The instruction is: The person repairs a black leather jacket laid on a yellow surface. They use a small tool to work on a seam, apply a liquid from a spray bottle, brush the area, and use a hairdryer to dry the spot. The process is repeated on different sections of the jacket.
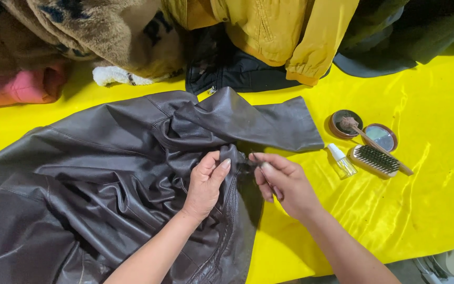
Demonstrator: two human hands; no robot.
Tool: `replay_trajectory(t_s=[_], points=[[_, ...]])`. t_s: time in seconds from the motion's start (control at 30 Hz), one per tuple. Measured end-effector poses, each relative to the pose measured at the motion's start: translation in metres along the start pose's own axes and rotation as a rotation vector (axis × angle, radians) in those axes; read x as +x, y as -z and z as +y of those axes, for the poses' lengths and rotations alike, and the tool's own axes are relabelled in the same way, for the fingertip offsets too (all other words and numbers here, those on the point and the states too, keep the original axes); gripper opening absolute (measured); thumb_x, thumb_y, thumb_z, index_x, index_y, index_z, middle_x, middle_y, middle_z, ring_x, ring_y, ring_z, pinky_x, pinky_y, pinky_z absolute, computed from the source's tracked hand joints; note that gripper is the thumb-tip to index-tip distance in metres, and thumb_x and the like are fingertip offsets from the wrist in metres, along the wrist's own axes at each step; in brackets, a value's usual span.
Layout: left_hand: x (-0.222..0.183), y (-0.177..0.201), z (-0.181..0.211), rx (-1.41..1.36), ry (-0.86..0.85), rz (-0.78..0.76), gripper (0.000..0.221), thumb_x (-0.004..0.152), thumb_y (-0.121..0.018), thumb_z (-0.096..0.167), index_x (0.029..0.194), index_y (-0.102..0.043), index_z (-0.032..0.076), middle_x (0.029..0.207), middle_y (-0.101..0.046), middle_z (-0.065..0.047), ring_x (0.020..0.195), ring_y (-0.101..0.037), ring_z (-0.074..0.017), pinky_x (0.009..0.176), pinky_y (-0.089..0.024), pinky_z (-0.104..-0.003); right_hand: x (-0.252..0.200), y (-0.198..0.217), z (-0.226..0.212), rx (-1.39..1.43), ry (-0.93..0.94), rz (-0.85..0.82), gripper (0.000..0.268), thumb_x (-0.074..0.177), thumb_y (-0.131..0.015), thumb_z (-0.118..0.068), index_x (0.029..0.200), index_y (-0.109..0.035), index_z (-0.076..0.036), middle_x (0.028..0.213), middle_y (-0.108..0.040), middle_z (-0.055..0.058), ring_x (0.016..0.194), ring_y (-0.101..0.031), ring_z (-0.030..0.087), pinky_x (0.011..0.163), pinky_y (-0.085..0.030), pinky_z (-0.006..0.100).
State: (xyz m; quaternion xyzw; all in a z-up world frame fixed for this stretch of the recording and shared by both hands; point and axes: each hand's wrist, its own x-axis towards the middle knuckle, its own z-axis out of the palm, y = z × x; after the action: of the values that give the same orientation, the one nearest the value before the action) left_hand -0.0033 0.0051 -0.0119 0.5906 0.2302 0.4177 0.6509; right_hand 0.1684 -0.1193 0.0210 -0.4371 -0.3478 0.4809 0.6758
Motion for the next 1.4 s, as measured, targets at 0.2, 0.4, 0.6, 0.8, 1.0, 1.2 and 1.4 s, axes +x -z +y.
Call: replay_trajectory(t_s=[0.2,0.4,0.6,0.8,1.0,1.2,1.4], points=[[0.001,-0.002,0.012,0.027,0.032,0.001,0.016,0.102,-0.063,0.016,0.110,-0.072,0.007,0.085,-0.074,-0.004,0.086,-0.064,-0.0105,0.087,-0.058,-0.033,0.002,-0.033,-0.023,0.141,-0.050,-0.130,0.024,0.096,-0.060,-0.013,0.116,-0.067,-0.001,0.124,-0.072,0.025,0.096,-0.078,0.033,0.055,-0.063,0.028],[0.003,0.003,-0.004,0.044,0.036,-0.002,0.015,0.103,-0.063,0.016,0.110,-0.072,0.007,0.087,-0.075,-0.006,0.084,-0.065,-0.0125,0.087,-0.058,-0.034,0.000,-0.011,-0.029,0.116,0.117,0.024,0.030,0.099,-0.059,-0.014,0.124,-0.061,0.002,0.135,-0.066,0.024,0.099,-0.077,0.033,0.054,-0.064,0.031],[0.002,0.003,-0.001,0.059,0.031,0.001,0.015,0.103,-0.062,0.016,0.110,-0.072,0.007,0.086,-0.074,-0.005,0.084,-0.063,-0.0110,0.086,-0.058,-0.032,0.024,0.028,0.010,-0.411,0.142,0.225,0.032,0.099,-0.065,-0.015,0.129,-0.064,-0.005,0.120,-0.070,0.012,0.082,-0.075,0.024,0.064,-0.065,0.033],[0.004,-0.002,0.006,0.072,0.000,-0.013,0.015,0.103,-0.062,0.017,0.110,-0.072,0.008,0.087,-0.075,-0.007,0.083,-0.065,-0.0122,0.086,-0.059,-0.034,0.004,-0.013,0.005,-0.496,0.432,0.064,0.034,0.080,-0.084,0.000,0.112,-0.078,-0.006,0.056,-0.051,-0.004,0.054,-0.042,0.005,0.051,-0.040,0.018],[0.006,0.001,-0.007,0.096,-0.023,-0.021,0.015,0.102,-0.063,0.016,0.109,-0.073,0.007,0.084,-0.075,-0.006,0.085,-0.065,-0.0110,0.088,-0.058,-0.034,0.023,-0.001,0.045,-1.199,0.831,0.016,0.014,0.090,-0.073,-0.009,0.101,-0.075,-0.016,0.079,-0.057,-0.001,0.060,-0.060,0.011,0.060,-0.054,0.022],[0.005,-0.001,-0.013,0.034,-0.032,-0.006,0.015,0.101,-0.065,0.015,0.110,-0.074,0.007,0.084,-0.076,-0.006,0.084,-0.066,-0.0103,0.087,-0.059,-0.034,0.017,-0.002,-0.002,-0.859,0.723,0.114,0.005,0.098,-0.069,-0.009,0.094,-0.073,-0.009,0.071,-0.049,-0.002,0.058,-0.049,0.013,0.057,-0.046,0.025],[0.009,0.003,-0.017,0.040,0.011,0.010,0.010,0.101,-0.065,0.014,0.106,-0.073,0.009,0.080,-0.071,-0.002,0.079,-0.063,-0.0084,0.082,-0.058,-0.029,0.023,-0.001,0.035,-1.343,0.834,-0.019,0.018,0.086,-0.075,-0.013,0.104,-0.071,-0.016,0.083,-0.057,-0.001,0.066,-0.065,0.018,0.062,-0.055,0.032]])
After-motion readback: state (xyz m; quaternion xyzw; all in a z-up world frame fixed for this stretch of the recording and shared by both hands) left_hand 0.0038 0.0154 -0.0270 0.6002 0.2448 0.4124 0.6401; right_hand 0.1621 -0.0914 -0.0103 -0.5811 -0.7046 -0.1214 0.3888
